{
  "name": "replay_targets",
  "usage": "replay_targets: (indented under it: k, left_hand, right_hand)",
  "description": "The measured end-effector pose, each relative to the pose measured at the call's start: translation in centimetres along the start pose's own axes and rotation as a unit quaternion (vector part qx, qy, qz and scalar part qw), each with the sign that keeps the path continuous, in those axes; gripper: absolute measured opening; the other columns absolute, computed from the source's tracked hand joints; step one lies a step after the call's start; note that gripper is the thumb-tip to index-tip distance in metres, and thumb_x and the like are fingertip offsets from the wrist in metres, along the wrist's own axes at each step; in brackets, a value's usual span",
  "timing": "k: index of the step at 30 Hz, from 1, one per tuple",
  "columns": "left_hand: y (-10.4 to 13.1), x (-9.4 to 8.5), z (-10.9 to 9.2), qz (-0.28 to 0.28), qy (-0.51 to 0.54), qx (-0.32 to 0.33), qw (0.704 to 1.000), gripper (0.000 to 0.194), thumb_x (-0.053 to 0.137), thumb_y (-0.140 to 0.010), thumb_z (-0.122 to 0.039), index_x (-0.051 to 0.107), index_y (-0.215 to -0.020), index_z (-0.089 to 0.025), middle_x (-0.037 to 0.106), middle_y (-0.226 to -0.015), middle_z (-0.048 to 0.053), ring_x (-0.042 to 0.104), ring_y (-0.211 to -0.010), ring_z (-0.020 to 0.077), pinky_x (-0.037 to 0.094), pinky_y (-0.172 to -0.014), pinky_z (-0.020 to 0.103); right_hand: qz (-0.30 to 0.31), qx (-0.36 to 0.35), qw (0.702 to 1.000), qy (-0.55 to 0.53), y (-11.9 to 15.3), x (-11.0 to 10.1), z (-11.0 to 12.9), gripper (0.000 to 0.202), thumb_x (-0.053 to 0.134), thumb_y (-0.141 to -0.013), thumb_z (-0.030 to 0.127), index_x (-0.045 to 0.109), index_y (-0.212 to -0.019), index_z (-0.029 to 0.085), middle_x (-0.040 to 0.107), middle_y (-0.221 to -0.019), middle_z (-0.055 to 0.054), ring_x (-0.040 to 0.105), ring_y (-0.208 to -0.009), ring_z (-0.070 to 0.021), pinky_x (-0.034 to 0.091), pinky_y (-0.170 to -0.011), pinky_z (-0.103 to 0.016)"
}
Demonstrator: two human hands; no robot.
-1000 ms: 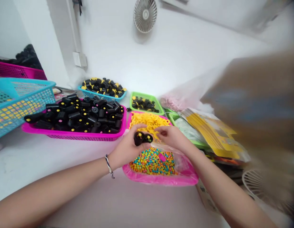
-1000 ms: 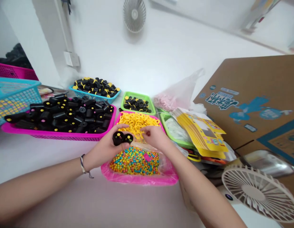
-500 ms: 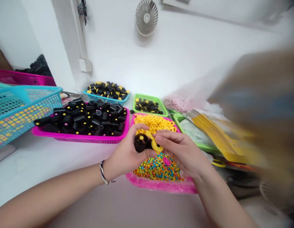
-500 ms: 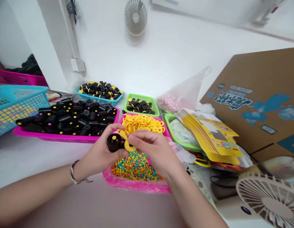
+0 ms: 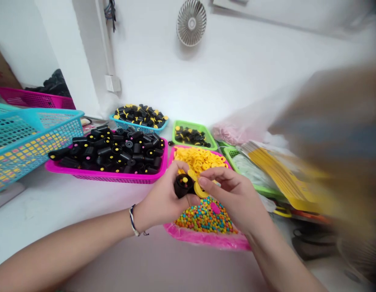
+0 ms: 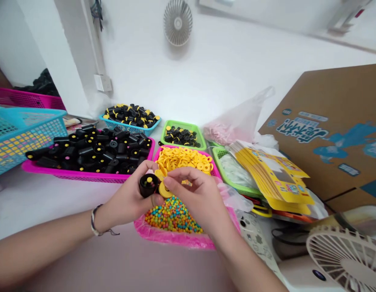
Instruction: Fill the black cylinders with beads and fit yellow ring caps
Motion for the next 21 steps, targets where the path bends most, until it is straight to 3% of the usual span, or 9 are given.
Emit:
replay_targets:
  k: [2, 3, 6, 8, 11, 16, 19, 21]
  left_hand:
    - [-0.1, -0.2, -0.2, -0.002, 0.035, -0.006, 0.999, 0.041, 0.068, -0.074, -0.02, 0.035, -0.098, -0.023, 0.047, -0.075, -0.006, 0.045, -0.064, 0.0081, 0.037, -0.057, 0.02]
    - [-0.1, -0.4, -0.2, -0.004, 0.06, -0.009, 0.998, 0.039, 0.068, -0.075, -0.022, 0.037, -0.097, -0.022, 0.047, -0.076, -0.005, 0.046, -0.065, 0.0081, 0.038, -0.059, 0.02]
    - [0.0, -0.5, -0.1, -0.01, 0.158, -0.032, 0.987, 0.041, 0.071, -0.073, -0.028, 0.04, -0.098, -0.022, 0.047, -0.081, -0.004, 0.048, -0.073, 0.0093, 0.041, -0.067, 0.022]
    - [0.2, -0.4, 0.3, -0.018, 0.211, -0.052, 0.976, 0.045, 0.074, -0.071, -0.031, 0.041, -0.099, -0.021, 0.047, -0.084, -0.003, 0.049, -0.078, 0.0103, 0.042, -0.072, 0.023]
    - [0.5, -0.1, 0.8, -0.021, 0.235, -0.072, 0.969, 0.047, 0.076, -0.068, -0.033, 0.044, -0.099, -0.02, 0.047, -0.087, -0.001, 0.049, -0.083, 0.0111, 0.041, -0.075, 0.024]
    - [0.8, 0.0, 1.0, -0.001, 0.214, -0.097, 0.972, 0.055, 0.078, -0.067, -0.034, 0.042, -0.106, -0.021, 0.049, -0.089, -0.002, 0.049, -0.082, 0.0106, 0.042, -0.074, 0.024]
    - [0.8, -0.1, 0.6, 0.014, 0.166, -0.092, 0.982, 0.056, 0.076, -0.069, -0.034, 0.041, -0.11, -0.021, 0.049, -0.088, -0.002, 0.048, -0.078, 0.009, 0.041, -0.07, 0.022]
    - [0.8, -0.1, 0.2, 0.02, 0.163, -0.081, 0.983, 0.054, 0.075, -0.071, -0.035, 0.041, -0.11, -0.021, 0.049, -0.088, -0.003, 0.049, -0.078, 0.0086, 0.041, -0.07, 0.022]
  right_hand:
    - [-0.009, -0.126, 0.985, 0.118, 0.4, -0.1, 1.6, 0.008, 0.062, -0.083, 0.028, 0.067, -0.085, 0.022, 0.07, -0.088, -0.005, 0.065, -0.082, -0.017, 0.054, -0.074, -0.031]
    - [0.0, -0.197, 0.964, 0.178, 0.8, 0.2, 2.4, 0.009, 0.061, -0.084, 0.026, 0.067, -0.09, 0.022, 0.069, -0.095, -0.006, 0.065, -0.09, -0.0184, 0.054, -0.08, -0.033]
    - [0.054, -0.347, 0.886, 0.303, 2.2, 1.4, 3.5, 0.04, 0.066, -0.081, 0.029, 0.056, -0.118, 0.018, 0.062, -0.118, -0.013, 0.057, -0.111, -0.0228, 0.049, -0.095, -0.037]
    - [0.056, -0.374, 0.856, 0.352, 2.6, 1.8, 3.3, 0.053, 0.067, -0.08, 0.024, 0.046, -0.128, 0.016, 0.06, -0.119, -0.014, 0.055, -0.114, -0.0231, 0.048, -0.098, -0.038]
    - [0.029, -0.394, 0.831, 0.391, 3.0, 2.1, 3.0, 0.053, 0.059, -0.083, 0.012, 0.041, -0.132, 0.015, 0.062, -0.115, -0.013, 0.056, -0.113, -0.0218, 0.048, -0.098, -0.037]
    - [0.032, -0.436, 0.797, 0.417, 3.7, 2.5, 2.8, 0.055, 0.061, -0.083, 0.015, 0.04, -0.133, 0.014, 0.065, -0.113, -0.012, 0.058, -0.111, -0.0235, 0.049, -0.098, -0.04]
    - [0.022, -0.46, 0.791, 0.402, 4.0, 2.3, 3.1, 0.051, 0.062, -0.083, 0.016, 0.043, -0.13, 0.012, 0.066, -0.11, -0.013, 0.059, -0.109, -0.0231, 0.049, -0.098, -0.04]
    - [0.033, -0.44, 0.818, 0.37, 3.6, 2.2, 3.1, 0.049, 0.062, -0.082, 0.014, 0.045, -0.128, 0.015, 0.065, -0.112, -0.012, 0.058, -0.11, -0.022, 0.049, -0.098, -0.039]
Point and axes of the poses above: each hand's wrist, its own y-axis away from the middle knuckle, its own x-axis out of the palm, z = x × y, the point moved 6 cm from there along -y, towards the middle knuckle
